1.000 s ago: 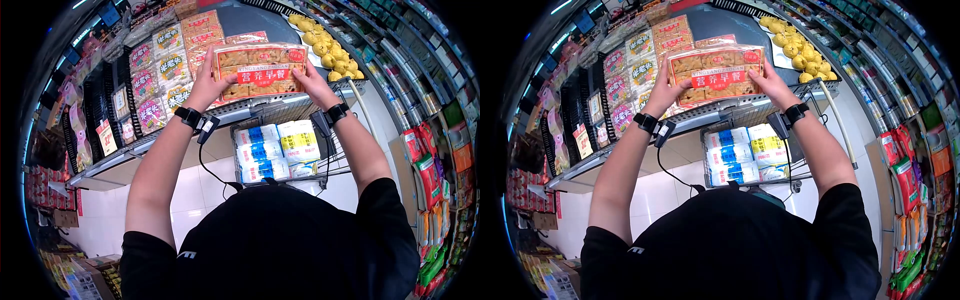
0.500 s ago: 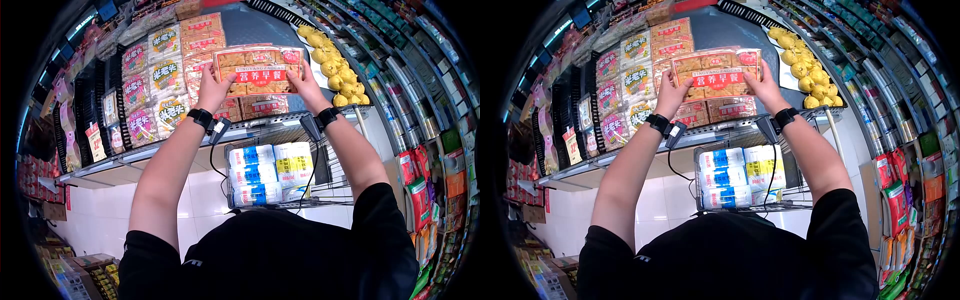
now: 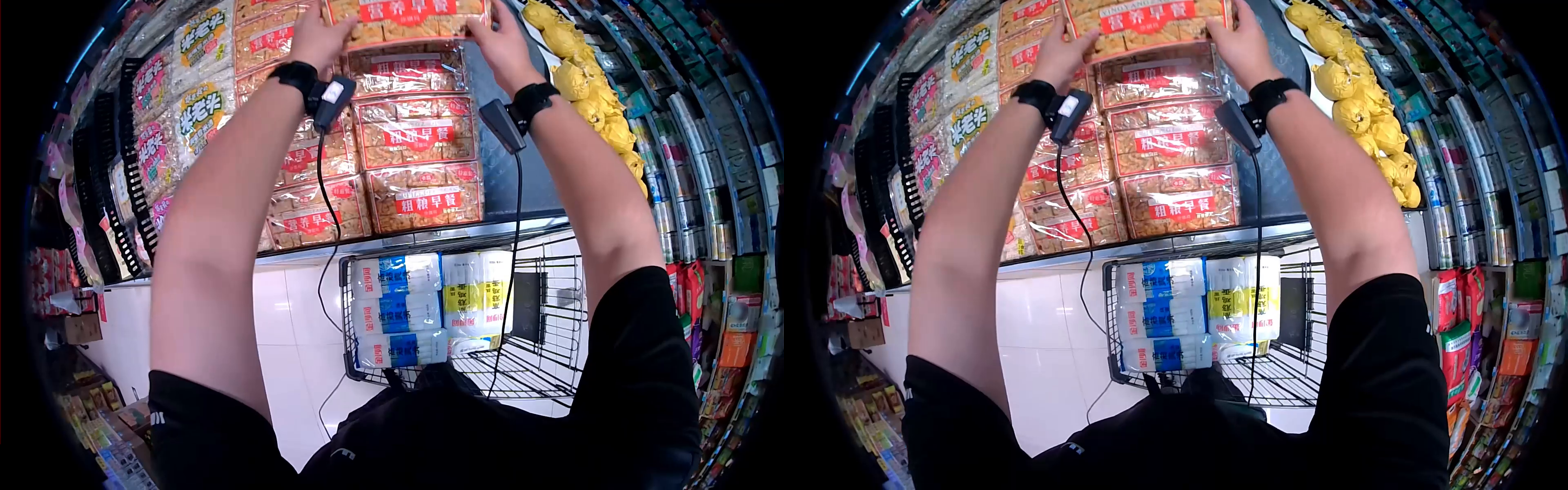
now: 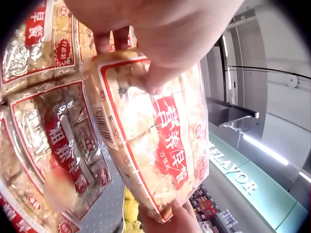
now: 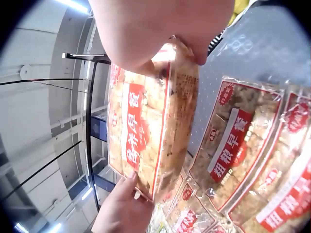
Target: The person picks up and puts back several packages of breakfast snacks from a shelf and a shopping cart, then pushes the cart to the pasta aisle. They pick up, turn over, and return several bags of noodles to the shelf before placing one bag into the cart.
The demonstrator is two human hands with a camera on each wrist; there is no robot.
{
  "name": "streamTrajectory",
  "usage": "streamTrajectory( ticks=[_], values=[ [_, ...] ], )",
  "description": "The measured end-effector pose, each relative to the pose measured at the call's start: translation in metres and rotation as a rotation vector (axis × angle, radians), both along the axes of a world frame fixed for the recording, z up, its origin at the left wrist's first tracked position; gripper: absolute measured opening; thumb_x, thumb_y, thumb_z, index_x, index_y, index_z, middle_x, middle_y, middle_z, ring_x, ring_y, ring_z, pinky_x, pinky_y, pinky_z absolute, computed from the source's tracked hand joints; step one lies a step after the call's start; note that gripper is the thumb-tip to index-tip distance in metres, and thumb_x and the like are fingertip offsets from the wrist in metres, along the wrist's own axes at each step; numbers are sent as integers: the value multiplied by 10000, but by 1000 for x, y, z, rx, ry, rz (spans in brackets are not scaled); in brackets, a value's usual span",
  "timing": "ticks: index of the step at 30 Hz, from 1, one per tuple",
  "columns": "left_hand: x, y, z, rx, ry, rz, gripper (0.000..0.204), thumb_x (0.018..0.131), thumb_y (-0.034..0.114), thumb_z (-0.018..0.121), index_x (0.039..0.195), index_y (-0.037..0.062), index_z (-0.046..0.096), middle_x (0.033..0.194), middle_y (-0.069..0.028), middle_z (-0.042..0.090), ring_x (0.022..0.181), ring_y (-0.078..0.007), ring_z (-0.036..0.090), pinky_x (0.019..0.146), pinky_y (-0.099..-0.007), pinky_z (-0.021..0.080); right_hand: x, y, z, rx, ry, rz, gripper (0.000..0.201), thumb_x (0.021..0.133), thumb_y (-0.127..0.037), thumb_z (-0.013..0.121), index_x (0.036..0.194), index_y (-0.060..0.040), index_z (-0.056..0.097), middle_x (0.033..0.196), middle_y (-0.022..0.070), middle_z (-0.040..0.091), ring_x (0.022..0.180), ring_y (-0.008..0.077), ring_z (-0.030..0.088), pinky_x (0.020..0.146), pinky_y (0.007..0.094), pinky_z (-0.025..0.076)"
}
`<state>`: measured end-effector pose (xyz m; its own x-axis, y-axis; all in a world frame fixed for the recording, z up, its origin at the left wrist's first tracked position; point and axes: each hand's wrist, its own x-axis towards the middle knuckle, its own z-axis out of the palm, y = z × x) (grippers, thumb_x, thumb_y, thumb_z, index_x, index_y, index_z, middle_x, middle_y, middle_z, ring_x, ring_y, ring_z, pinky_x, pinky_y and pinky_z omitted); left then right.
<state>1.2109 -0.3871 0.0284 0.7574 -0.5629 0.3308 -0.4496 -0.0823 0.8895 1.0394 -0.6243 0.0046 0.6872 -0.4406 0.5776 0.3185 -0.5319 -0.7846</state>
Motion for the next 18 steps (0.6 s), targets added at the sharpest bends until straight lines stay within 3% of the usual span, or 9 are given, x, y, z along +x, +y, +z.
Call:
streamTrajectory(
  ticks=[1,2,6,8,9,12,14,16,18],
  values=[
    [8,-3,1,50,-79,62,554,854,177,672,1339,97,416,1148,-139,607,998,-232,614,846,-367,510,8,13,8,242,-4,-34,584,892,-111,571,1405,-30,305,1212,176,572,1096,261,567,926,339,459],
    [17,-9,8,99,-170,120,648,831,107,674,1387,95,340,1174,-142,602,1037,-244,602,876,-377,502,19,11,9,275,-78,125,571,893,-92,579,1399,-33,321,1191,145,573,1062,187,560,883,294,474],
    [47,-28,-12,-99,48,-29,600,833,96,671,1360,26,393,1119,-177,614,952,-217,625,796,-314,518,51,-3,-22,236,-22,25,526,904,-97,550,1384,-20,350,1198,148,580,1065,205,566,900,314,466],
    [56,-36,-22,49,-108,105,610,829,122,681,1360,24,398,1121,-184,611,945,-222,628,790,-318,518,60,-10,-44,-33,51,-183,481,901,-93,532,1356,-10,400,1190,166,593,1071,231,578,903,325,466],
    [58,-41,-22,182,-268,236,621,825,147,691,1361,22,403,1124,-191,608,937,-227,630,783,-321,517,64,-12,-52,126,-37,-69,462,890,-92,530,1337,-19,437,1161,196,607,1056,258,596,894,335,472],
    [36,-43,-12,250,-157,199,577,818,183,697,1317,13,461,1077,-204,622,943,-253,628,812,-343,508,60,-14,-46,36,80,-169,464,894,-101,528,1344,-43,434,1148,209,610,1031,272,609,883,336,478],
    [49,-46,-35,330,-480,364,529,822,173,677,1289,7,491,1026,-214,643,949,-274,632,838,-362,499,60,-18,-52,-154,48,-268,456,922,-129,505,1363,-62,408,1139,204,615,1025,276,611,888,345,476],
    [56,-50,-47,290,-566,331,454,822,172,666,1220,-9,543,1007,-232,652,943,-286,639,814,-376,498,35,7,-20,268,418,-52,454,946,-167,480,1376,-60,378,1159,208,608,1065,307,598,918,363,462],
    [52,-47,-48,233,-586,218,396,823,172,657,1159,-21,577,1035,-245,648,945,-304,639,798,-395,492,68,-27,-76,-25,142,-54,473,960,-199,460,1398,-62,346,1224,225,573,1152,329,553,972,376,426]
  ],
)
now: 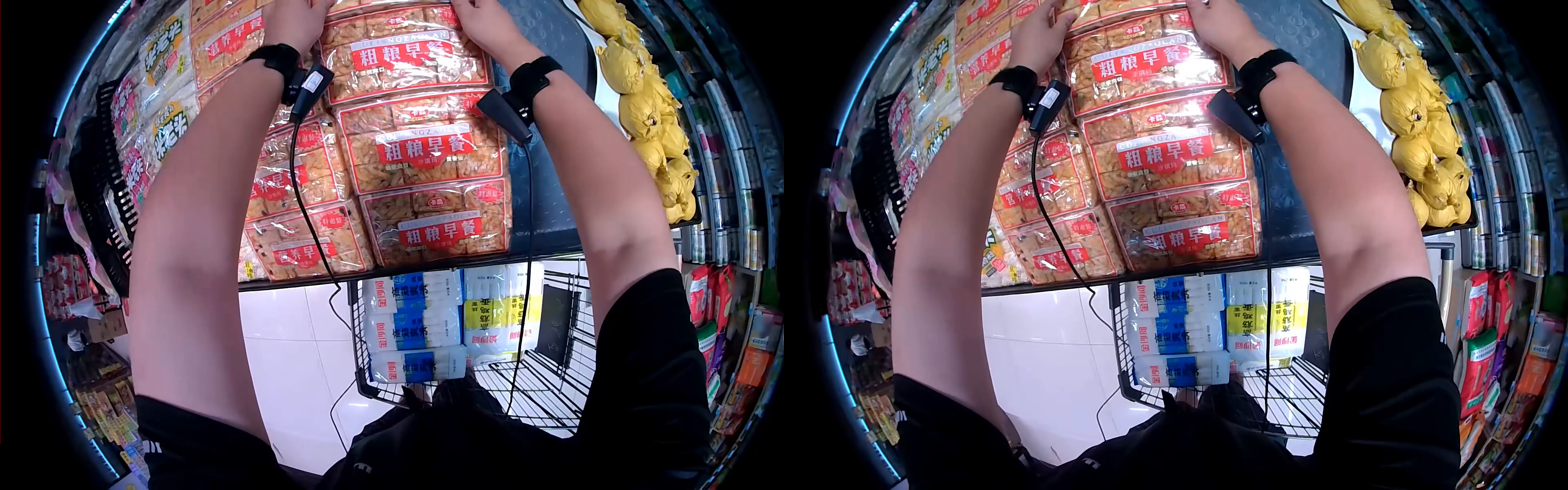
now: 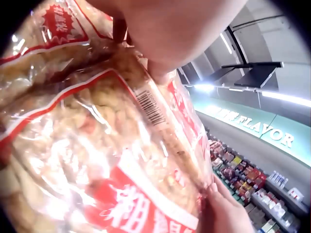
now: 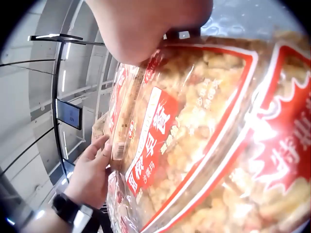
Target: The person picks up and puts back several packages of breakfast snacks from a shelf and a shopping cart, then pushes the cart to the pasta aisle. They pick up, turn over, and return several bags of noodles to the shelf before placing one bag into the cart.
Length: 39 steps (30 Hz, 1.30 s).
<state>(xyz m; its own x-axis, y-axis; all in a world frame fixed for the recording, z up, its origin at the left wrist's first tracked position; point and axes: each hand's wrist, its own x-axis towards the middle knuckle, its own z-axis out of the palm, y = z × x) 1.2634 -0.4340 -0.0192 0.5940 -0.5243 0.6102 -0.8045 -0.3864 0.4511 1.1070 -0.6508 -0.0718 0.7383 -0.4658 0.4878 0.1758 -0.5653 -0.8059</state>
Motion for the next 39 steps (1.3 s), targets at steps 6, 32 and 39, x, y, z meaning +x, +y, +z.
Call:
streamTrajectory(
  ticks=[6,32,39],
  values=[
    [11,5,-28,456,-319,394,380,910,448,531,1286,390,538,1470,-134,326,1296,-398,333,1049,-457,325,-10,3,-3,-3,164,-106,626,956,-283,461,1448,24,229,1344,263,471,1263,353,455,1061,361,338],
    [-444,395,-96,-285,1357,-85,242,980,232,391,882,67,537,967,-79,589,904,-181,571,748,-335,470,-671,276,-20,838,-19,-747,434,1021,-441,309,973,-98,570,878,46,637,824,131,606,747,274,472],
    [-515,441,-58,-334,1470,-107,203,976,213,404,906,72,533,920,-59,595,861,-159,592,711,-303,478,-758,344,23,722,-78,-834,420,1024,-414,307,989,-83,564,880,35,623,813,116,591,744,274,474]
  ],
)
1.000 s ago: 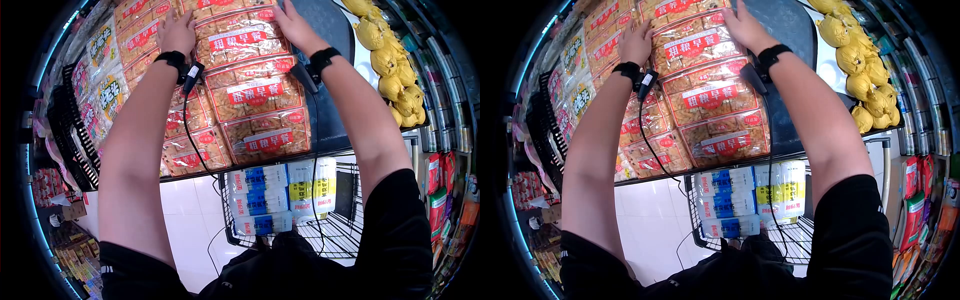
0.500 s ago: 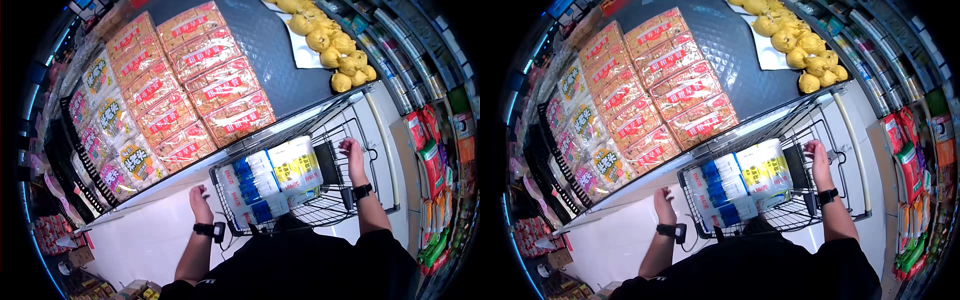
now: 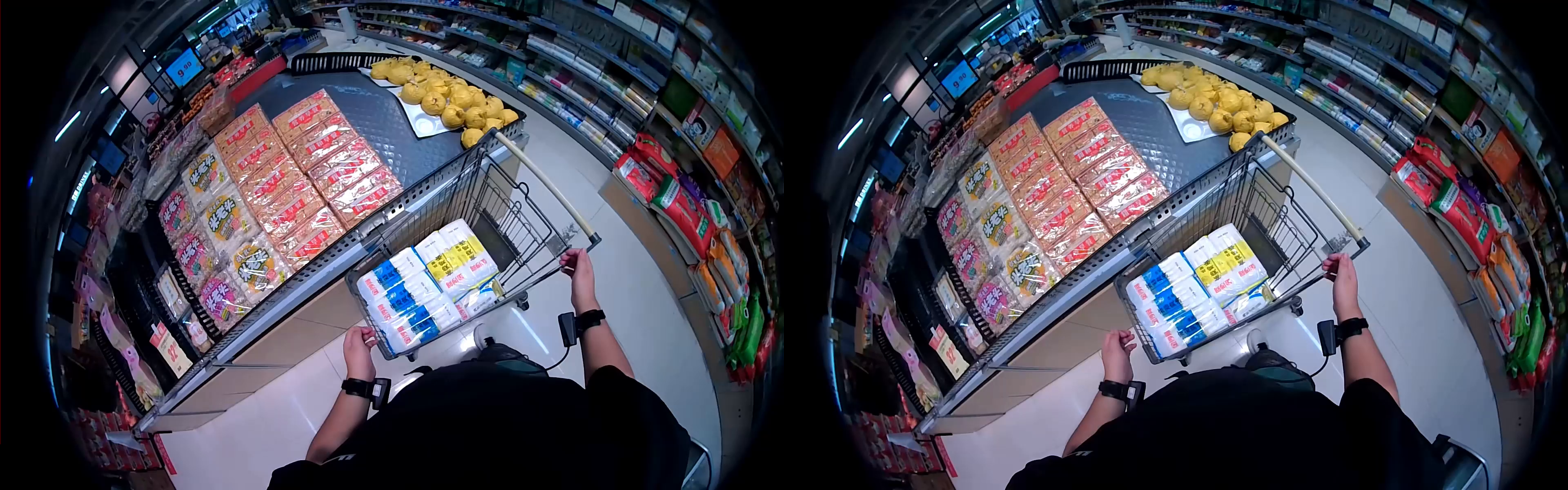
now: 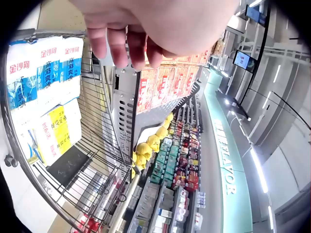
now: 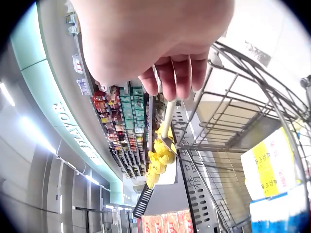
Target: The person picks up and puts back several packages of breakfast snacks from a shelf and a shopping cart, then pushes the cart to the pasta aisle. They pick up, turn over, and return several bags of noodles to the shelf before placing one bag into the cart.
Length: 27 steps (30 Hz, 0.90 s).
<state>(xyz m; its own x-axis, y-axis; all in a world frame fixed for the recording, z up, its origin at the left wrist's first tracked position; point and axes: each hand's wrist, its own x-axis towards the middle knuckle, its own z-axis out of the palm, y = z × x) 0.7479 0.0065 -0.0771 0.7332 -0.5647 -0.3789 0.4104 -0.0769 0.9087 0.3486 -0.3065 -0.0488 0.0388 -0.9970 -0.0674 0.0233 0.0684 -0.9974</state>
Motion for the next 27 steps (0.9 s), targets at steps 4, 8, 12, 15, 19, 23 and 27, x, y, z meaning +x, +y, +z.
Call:
streamTrajectory(
  ticks=[4,8,12,15,19,23,27],
  values=[
    [-27,15,5,18,7,22,141,953,220,475,945,97,542,915,-30,588,845,-129,584,686,-284,475,-58,11,20,-65,-2,-47,403,1023,-397,324,1001,-71,560,876,35,610,800,113,575,744,269,469],
    [-61,7,9,0,-57,30,78,922,201,539,972,141,548,919,7,571,816,-113,569,670,-270,460,-127,3,38,-178,84,-67,415,1019,-405,339,1028,-55,562,894,44,608,822,118,574,758,273,471],
    [-117,-30,14,-13,-42,48,122,920,189,524,996,95,537,948,-26,576,816,-122,567,645,-250,464,-211,-13,49,-285,169,-43,388,1016,-371,375,1072,-38,566,941,60,618,858,120,580,768,270,469],
    [-180,-75,12,32,-37,35,169,909,207,527,1030,90,533,977,-36,567,845,-145,565,626,-256,474,-279,-23,64,-358,260,-7,358,1018,-342,388,1091,-34,557,955,58,611,883,119,572,782,261,459],
    [-271,-145,11,-40,80,-39,232,879,209,543,1076,87,532,1027,-40,551,874,-160,555,646,-284,480,-351,-42,95,-394,325,68,264,1002,-254,441,1091,-32,552,962,61,617,926,138,586,820,276,466],
    [-332,-213,17,-60,83,-152,271,897,291,545,1101,116,502,1095,-49,553,909,-179,550,694,-341,467,-387,-72,118,-512,365,159,259,992,-228,455,1128,-22,533,1031,97,589,968,179,584,859,304,465],
    [-368,-260,37,-97,82,-130,288,889,294,543,1112,116,502,1107,-54,553,920,-193,555,754,-362,462,-377,-118,129,-559,388,213,259,979,-211,469,1136,-13,526,1067,121,574,995,207,578,869,320,464]
  ],
)
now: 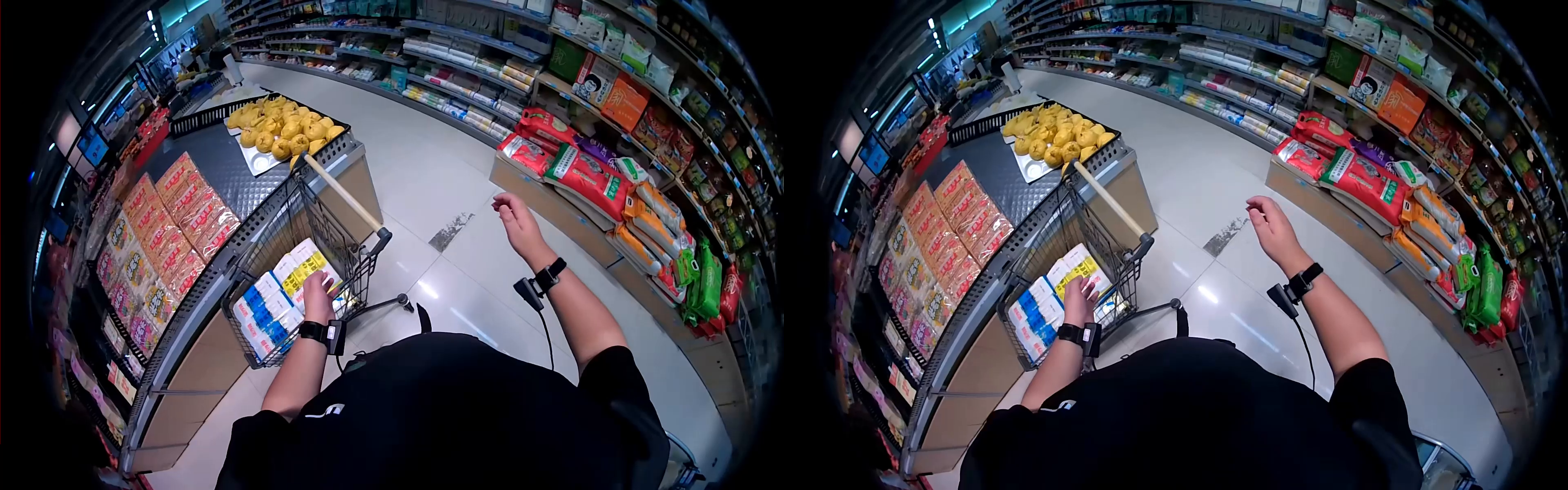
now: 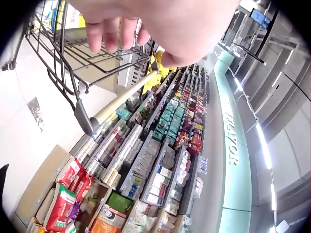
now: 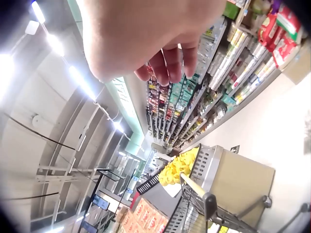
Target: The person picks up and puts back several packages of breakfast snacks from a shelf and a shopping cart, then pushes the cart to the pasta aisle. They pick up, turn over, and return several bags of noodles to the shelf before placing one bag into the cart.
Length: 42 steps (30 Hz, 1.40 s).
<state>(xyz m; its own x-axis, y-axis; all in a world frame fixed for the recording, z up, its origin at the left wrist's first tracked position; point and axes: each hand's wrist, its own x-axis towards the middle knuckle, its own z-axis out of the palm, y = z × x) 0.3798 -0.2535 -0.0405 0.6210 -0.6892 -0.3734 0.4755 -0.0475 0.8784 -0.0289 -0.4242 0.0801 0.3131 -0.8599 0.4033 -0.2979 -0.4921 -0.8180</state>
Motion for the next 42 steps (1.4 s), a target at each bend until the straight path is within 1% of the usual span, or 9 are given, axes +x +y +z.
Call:
streamTrajectory(
  ticks=[16,21,25,28,30,34,36,39,42],
  values=[
    [22,-189,-16,1,47,-185,371,902,351,552,1170,98,504,1179,-76,533,1028,-212,530,921,-385,407,174,-209,-8,179,-86,477,419,1029,-378,323,1227,-52,495,1147,78,569,1110,167,538,911,306,438],
    [10,-216,-18,241,-22,-200,755,866,396,571,1447,74,213,1333,-137,415,1230,-311,396,1080,-539,221,249,-268,-25,800,-335,682,561,1015,-499,210,1213,-55,489,1173,97,572,1101,178,541,921,330,444],
    [-7,-220,-58,266,133,-142,642,885,233,594,1383,23,246,1165,-146,517,941,-263,597,820,-391,490,323,-295,-69,1024,-190,894,595,1002,-539,189,1195,-63,490,1161,96,582,1085,169,540,926,333,436],
    [-37,-224,-49,253,291,-52,398,904,232,587,1172,26,377,962,-108,554,752,-206,631,602,-295,510,372,-293,-101,1038,14,1112,592,1002,-542,187,1197,-72,489,1161,85,584,1080,160,538,925,323,430],
    [-41,-217,-55,375,77,-30,343,878,235,610,1102,15,472,813,-52,556,609,-107,561,520,-239,475,394,-285,-124,1117,57,1246,594,1000,-544,218,1201,-66,506,1133,73,598,1080,165,537,939,339,408],
    [-61,-204,-35,725,-158,1,539,793,370,684,1152,3,521,803,-83,612,638,-166,583,580,-311,468,436,-259,-160,567,172,1530,472,1010,-409,357,1095,-6,589,1055,125,629,1038,239,577,936,340,424],
    [-71,-193,-37,752,-285,39,547,786,381,683,1155,5,535,868,-127,644,777,-225,627,700,-341,487,448,-258,-157,108,134,1494,420,988,-348,431,1011,26,623,996,179,648,954,316,608,882,353,460],
    [-96,-173,-28,880,-418,43,482,777,399,667,1074,31,574,907,-180,652,872,-323,631,781,-398,483,460,-271,-149,-87,210,1441,351,957,-309,467,919,-20,664,871,191,660,854,381,613,781,416,491],
    [-130,-145,-25,965,-474,42,381,772,376,640,955,47,584,905,-195,643,879,-362,618,778,-447,480,446,-284,-128,-431,528,1557,434,966,-383,395,811,-78,663,794,138,652,842,330,593,966,469,360]
  ],
)
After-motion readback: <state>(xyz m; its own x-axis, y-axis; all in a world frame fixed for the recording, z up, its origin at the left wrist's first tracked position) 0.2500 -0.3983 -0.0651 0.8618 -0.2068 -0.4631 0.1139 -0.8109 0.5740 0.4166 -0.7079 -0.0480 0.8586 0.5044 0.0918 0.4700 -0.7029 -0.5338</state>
